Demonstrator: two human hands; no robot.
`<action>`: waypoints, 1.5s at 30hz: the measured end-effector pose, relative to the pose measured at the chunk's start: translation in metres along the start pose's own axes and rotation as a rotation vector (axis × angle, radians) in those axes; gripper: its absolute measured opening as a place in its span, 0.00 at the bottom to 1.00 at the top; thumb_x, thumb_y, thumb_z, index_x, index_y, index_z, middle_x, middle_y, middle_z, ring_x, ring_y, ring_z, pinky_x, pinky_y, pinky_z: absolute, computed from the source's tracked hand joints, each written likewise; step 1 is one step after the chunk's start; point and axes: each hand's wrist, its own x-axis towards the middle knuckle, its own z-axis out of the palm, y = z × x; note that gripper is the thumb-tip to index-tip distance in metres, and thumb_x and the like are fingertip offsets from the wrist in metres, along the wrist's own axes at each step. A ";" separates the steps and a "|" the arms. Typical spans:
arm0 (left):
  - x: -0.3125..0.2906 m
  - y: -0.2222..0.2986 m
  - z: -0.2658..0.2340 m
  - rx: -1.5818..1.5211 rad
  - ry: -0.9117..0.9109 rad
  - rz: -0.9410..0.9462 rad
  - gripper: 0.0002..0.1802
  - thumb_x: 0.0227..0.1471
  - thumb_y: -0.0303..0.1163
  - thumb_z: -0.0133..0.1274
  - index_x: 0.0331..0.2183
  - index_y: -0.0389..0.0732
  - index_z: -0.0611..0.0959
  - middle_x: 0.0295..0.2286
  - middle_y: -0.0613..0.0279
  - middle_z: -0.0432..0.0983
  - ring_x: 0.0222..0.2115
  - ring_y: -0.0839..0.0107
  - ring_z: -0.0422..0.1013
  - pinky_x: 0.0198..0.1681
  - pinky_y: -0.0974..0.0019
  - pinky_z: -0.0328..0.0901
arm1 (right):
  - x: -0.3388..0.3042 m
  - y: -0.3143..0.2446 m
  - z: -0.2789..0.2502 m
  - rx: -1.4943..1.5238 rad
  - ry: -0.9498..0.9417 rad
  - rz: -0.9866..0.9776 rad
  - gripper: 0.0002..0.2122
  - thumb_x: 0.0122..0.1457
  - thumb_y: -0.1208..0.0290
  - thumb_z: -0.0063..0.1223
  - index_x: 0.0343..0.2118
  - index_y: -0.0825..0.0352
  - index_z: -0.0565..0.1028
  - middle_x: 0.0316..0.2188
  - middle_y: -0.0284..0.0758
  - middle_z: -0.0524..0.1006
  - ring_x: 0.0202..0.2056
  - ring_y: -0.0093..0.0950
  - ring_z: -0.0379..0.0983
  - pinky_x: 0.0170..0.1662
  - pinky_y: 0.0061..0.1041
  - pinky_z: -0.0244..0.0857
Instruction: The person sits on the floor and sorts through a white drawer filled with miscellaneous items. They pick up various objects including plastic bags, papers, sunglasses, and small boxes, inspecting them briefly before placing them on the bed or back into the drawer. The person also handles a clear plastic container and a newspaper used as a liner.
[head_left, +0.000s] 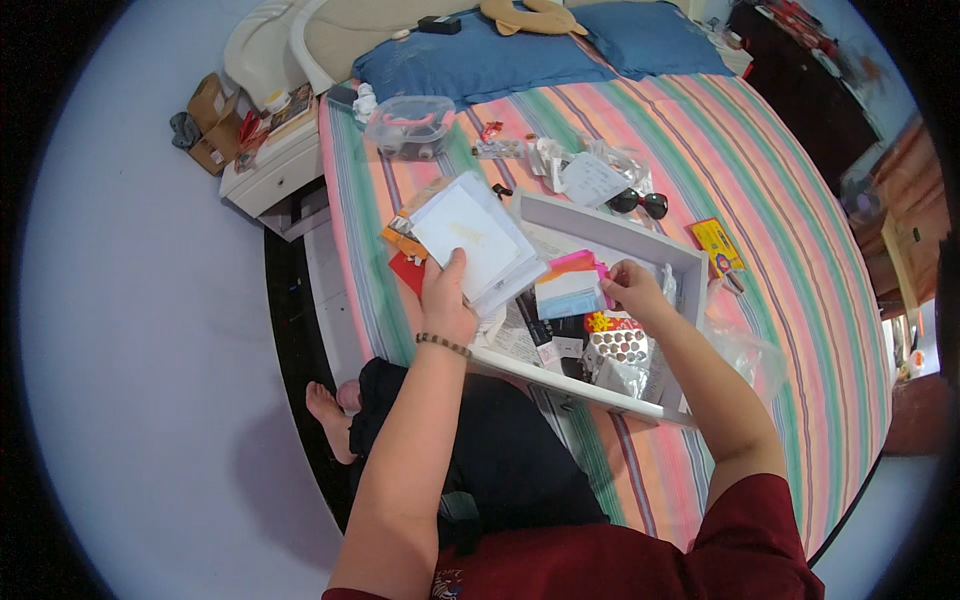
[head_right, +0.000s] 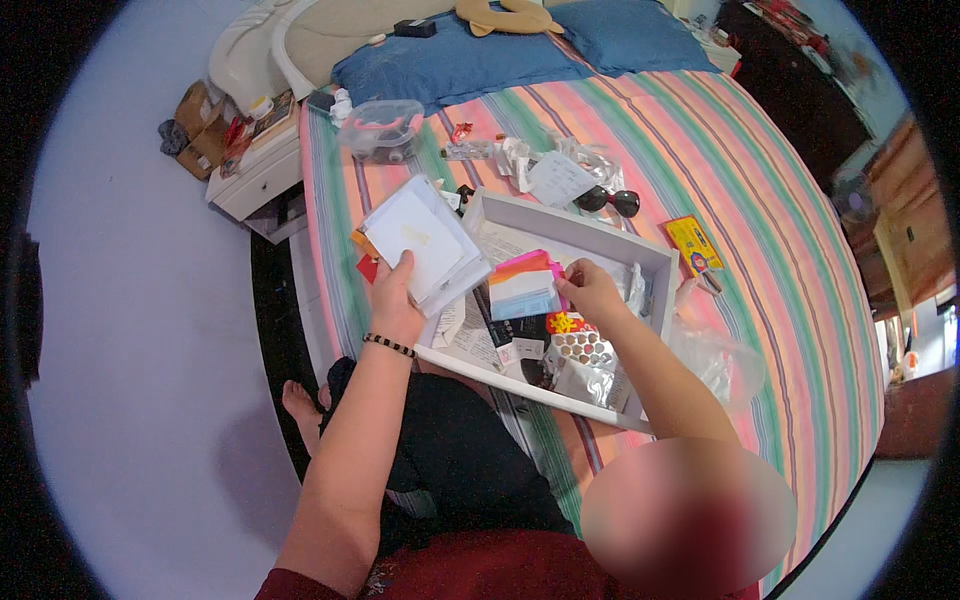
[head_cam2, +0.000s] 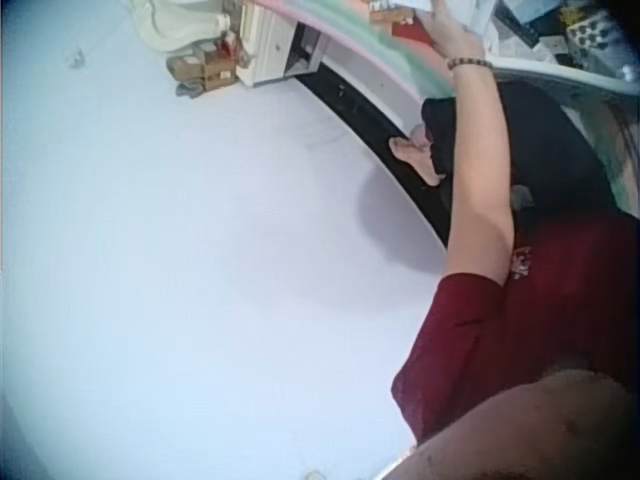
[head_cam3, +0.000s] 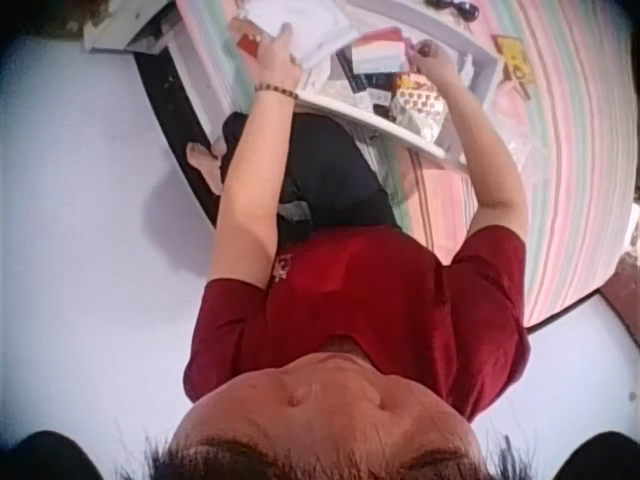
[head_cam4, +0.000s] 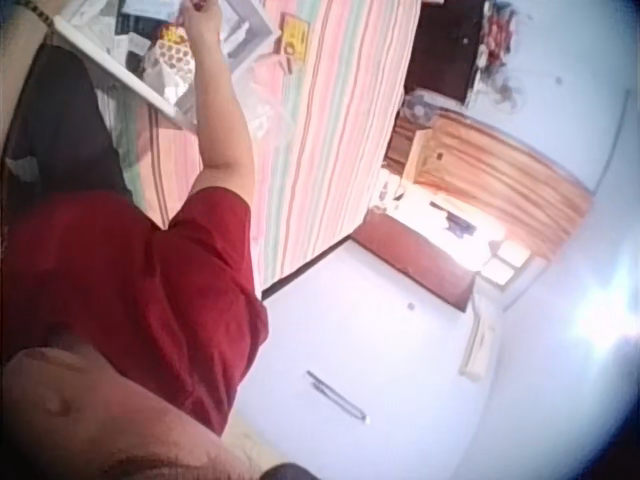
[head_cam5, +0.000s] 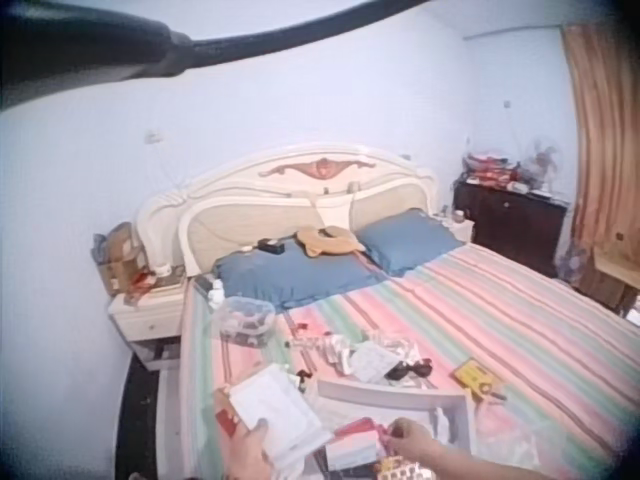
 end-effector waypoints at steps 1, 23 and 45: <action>0.000 0.000 -0.001 -0.008 -0.019 -0.008 0.22 0.55 0.25 0.42 0.52 0.39 0.62 0.47 0.58 0.64 0.47 0.63 0.64 0.49 0.58 0.62 | -0.003 0.001 -0.004 0.084 -0.002 0.010 0.05 0.56 0.71 0.50 0.31 0.65 0.67 0.24 0.29 0.71 0.25 0.19 0.67 0.28 0.20 0.64; 0.012 -0.021 -0.017 0.594 0.025 0.098 0.29 0.49 0.22 0.47 0.54 0.37 0.60 0.46 0.56 0.66 0.46 0.66 0.65 0.48 0.66 0.59 | -0.022 -0.003 -0.010 0.642 -0.153 -0.232 0.05 0.53 0.71 0.55 0.31 0.63 0.73 0.29 0.24 0.73 0.32 0.16 0.67 0.40 0.17 0.60; -0.007 -0.015 0.000 1.284 -0.128 0.174 0.29 0.50 0.23 0.47 0.55 0.45 0.65 0.48 0.51 0.66 0.47 0.66 0.64 0.50 0.69 0.57 | -0.031 -0.024 0.003 0.460 0.050 -0.475 0.10 0.51 0.79 0.54 0.37 0.67 0.75 0.43 0.31 0.69 0.45 0.22 0.65 0.48 0.21 0.60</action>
